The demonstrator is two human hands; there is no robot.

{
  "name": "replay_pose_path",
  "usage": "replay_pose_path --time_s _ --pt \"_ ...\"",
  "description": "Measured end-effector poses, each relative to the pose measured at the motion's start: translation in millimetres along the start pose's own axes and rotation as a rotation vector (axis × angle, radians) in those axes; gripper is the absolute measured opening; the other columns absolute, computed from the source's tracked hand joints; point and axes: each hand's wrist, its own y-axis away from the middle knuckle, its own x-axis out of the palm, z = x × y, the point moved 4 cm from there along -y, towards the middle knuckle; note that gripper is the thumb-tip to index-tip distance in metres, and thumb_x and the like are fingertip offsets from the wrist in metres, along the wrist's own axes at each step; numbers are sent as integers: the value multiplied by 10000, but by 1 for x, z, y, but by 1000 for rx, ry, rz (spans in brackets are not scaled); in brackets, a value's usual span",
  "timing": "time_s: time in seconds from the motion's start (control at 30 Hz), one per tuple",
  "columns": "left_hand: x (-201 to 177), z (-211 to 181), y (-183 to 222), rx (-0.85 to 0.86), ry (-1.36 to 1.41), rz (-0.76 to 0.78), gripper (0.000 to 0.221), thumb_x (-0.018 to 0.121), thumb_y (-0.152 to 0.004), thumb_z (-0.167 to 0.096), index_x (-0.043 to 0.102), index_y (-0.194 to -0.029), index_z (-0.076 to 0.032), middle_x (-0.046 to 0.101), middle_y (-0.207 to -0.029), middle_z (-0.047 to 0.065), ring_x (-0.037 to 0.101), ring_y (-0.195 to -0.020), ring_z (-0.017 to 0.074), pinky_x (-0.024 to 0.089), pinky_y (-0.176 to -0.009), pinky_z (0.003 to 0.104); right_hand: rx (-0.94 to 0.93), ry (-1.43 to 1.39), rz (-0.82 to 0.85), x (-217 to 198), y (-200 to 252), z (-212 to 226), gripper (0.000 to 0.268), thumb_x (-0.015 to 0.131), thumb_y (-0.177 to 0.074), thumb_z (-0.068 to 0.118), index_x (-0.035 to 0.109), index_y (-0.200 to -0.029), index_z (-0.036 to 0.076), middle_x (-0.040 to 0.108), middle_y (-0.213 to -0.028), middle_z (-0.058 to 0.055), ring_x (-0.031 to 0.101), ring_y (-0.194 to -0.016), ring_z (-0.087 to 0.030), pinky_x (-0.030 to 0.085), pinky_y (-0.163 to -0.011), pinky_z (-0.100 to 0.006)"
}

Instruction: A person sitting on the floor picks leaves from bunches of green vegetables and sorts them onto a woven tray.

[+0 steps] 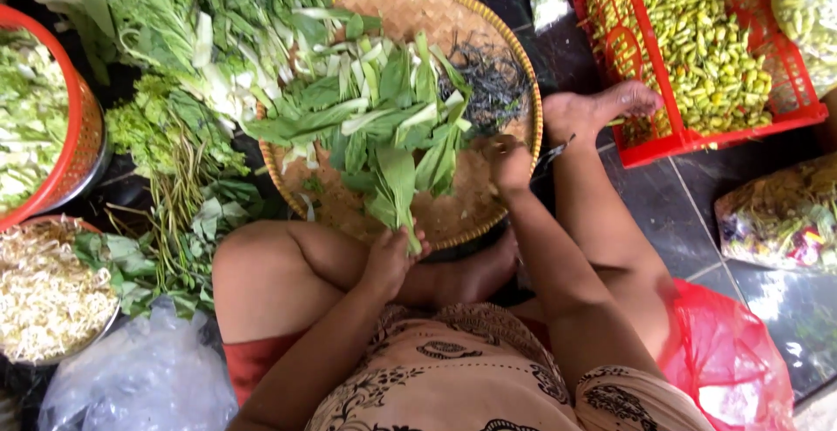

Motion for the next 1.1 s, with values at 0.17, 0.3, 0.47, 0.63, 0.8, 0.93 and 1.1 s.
replay_pose_path --time_s 0.17,0.3,0.47,0.63,0.8,0.93,1.1 --pt "1 -4 2 12 -46 28 417 505 -1064 -213 517 -1381 58 679 -1086 224 732 -937 325 603 -933 519 -268 417 -67 19 -85 -46 331 644 -923 446 722 -1235 368 530 -1269 76 712 -1061 -350 581 -990 -497" --pt "1 -3 -3 48 -14 65 423 521 -1063 -194 519 -1382 84 681 -1116 254 729 -969 354 588 -948 550 -176 -93 -1139 -104 -157 -48 1383 832 -1030 475 -312 -1529 -119 -274 -1659 -243 -201 -1575 -299 -149 -1305 -405" --pt "10 -5 6 80 -52 83 437 506 -1065 -209 520 -1391 81 698 -1117 257 746 -968 349 591 -943 516 -559 -241 -746 -81 -117 -25 367 443 -1008 380 245 -1213 148 172 -1342 -50 239 -1288 -234 183 -998 -346" --pt "10 -19 7 135 -81 86 451 487 -1063 -231 517 -1406 61 709 -1164 262 755 -996 344 579 -956 473 -765 626 -525 -52 -12 57 173 622 -922 385 789 -897 345 615 -871 54 660 -892 -263 546 -769 -364" --pt "13 -41 18 176 94 115 458 501 -1066 -191 484 -1423 95 658 -1267 297 689 -1125 406 508 -1048 562 -477 -771 73 -115 13 99 136 639 -974 14 761 -994 70 759 -906 -113 688 -871 -157 532 -835 -249" --pt "34 -58 24 233 125 171 423 493 -1074 -154 497 -1408 104 643 -1318 288 651 -1194 414 458 -1094 596 -512 -799 260 -134 56 119 186 609 -971 -68 752 -995 49 750 -852 -110 695 -775 -137 577 -769 -258" --pt "66 -73 32 319 114 288 354 577 -1046 -130 576 -1339 68 691 -1193 269 701 -1080 363 526 -1028 588 -453 -865 575 -97 121 126 220 536 -949 -123 705 -1062 -38 717 -793 -169 632 -578 -125 566 -550 -223"
